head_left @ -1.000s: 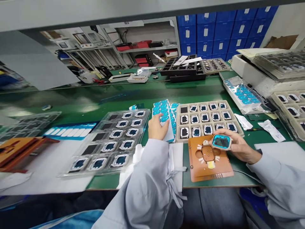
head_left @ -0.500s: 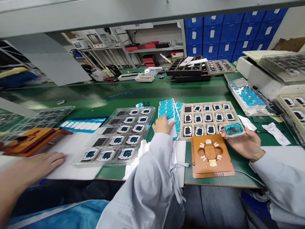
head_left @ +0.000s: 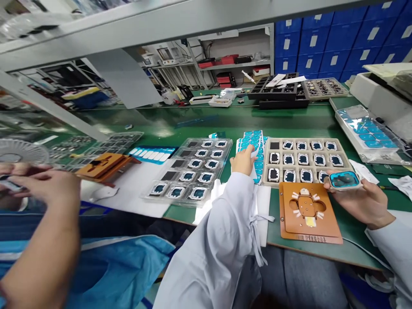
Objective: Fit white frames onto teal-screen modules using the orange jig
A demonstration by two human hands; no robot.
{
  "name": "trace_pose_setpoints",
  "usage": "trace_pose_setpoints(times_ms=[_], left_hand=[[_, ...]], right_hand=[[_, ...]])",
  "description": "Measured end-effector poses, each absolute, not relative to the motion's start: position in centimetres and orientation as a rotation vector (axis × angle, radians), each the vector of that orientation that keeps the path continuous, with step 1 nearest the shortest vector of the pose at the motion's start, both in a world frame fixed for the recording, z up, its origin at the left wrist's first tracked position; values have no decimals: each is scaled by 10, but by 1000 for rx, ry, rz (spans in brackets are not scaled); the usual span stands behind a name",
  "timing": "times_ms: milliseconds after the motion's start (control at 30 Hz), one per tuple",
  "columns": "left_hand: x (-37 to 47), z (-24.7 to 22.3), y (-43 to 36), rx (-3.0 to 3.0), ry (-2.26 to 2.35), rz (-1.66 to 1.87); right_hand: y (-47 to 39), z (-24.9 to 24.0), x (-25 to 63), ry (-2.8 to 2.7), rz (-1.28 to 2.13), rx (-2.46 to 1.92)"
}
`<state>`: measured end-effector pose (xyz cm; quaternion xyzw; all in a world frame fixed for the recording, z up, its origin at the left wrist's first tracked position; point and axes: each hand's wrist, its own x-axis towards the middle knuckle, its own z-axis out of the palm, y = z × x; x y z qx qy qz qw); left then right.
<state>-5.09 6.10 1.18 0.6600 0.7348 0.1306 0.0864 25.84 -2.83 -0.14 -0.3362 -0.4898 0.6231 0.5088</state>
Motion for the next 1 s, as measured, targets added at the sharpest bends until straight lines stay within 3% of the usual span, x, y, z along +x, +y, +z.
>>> trace_pose_setpoints(times_ms=[433,567,667,733,867,1000], left_hand=[[-52,10,59,1946,2141,506],[-55,8,56,1888,2136,837],[-54,7,49,1906,1672,1325],[-51,7,42,1951,1123,1410],[-35,9,25,2061,424,1081],[-22,7,13,2188,371,832]], right_hand=[[-27,-3,258,-1260,1464,-762],[-28,-2,257,-1233,1490,-773],[-26,-3,260,-1200,1496,-764],[-23,-6,262,-1184,1430,-766],[-5,-19,269,-1265,1088,-928],[24,-24,271,-1501,737,-1186]])
